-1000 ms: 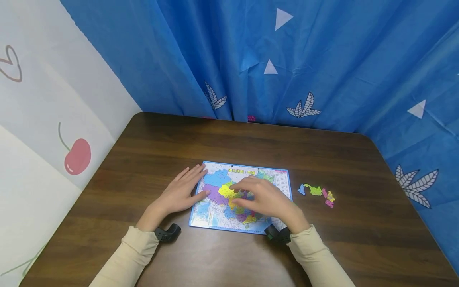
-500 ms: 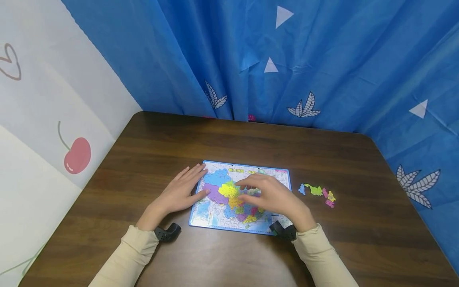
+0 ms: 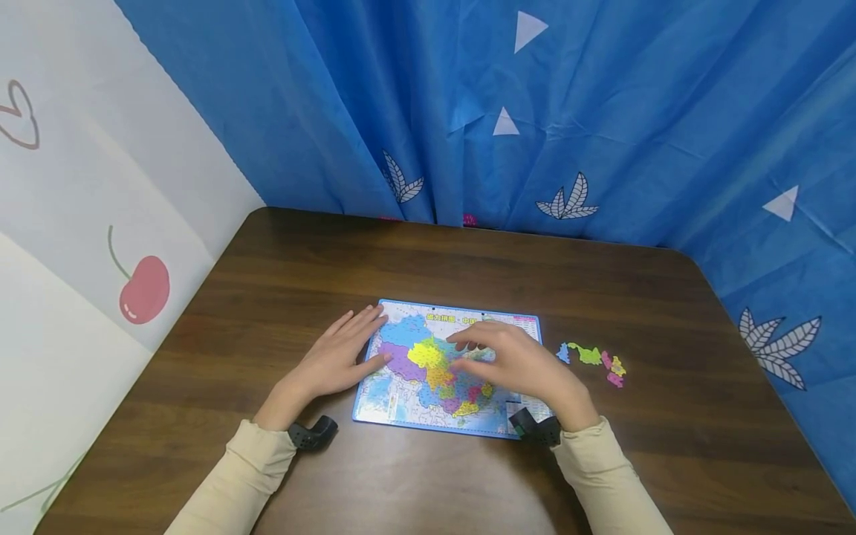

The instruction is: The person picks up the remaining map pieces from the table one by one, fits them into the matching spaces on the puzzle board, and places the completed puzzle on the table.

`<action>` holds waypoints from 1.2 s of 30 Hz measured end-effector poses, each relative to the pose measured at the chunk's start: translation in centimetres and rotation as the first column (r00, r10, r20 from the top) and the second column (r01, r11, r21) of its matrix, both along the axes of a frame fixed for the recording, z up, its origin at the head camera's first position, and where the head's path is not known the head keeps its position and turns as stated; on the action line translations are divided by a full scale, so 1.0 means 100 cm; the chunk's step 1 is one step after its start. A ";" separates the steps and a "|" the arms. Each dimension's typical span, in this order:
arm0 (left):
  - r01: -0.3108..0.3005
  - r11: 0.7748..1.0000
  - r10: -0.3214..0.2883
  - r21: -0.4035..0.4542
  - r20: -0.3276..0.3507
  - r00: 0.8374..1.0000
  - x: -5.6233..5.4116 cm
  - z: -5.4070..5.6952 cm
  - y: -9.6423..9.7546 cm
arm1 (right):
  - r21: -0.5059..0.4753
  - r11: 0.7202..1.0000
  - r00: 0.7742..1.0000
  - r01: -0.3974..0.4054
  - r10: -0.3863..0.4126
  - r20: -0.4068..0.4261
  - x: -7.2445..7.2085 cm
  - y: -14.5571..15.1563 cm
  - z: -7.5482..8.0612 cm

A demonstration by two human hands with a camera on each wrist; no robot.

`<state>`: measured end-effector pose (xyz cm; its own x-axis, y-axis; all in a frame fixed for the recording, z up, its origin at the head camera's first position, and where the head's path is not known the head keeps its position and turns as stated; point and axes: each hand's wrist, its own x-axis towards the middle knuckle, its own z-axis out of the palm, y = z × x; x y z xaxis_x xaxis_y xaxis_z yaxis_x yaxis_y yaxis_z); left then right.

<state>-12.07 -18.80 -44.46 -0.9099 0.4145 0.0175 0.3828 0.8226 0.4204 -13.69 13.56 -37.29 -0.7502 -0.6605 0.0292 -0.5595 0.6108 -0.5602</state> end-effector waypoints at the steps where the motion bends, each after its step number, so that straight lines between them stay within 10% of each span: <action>1: 0.000 1.000 0.000 0.001 0.000 1.000 0.000 0.000 0.000 | -0.001 1.000 1.000 0.001 -0.001 -0.002 0.000 0.001 0.000; 36: 0.000 1.000 0.000 -0.003 -0.004 1.000 -0.001 0.000 0.000 | -0.043 0.997 0.997 0.067 -0.068 -0.030 -0.011 0.035 0.009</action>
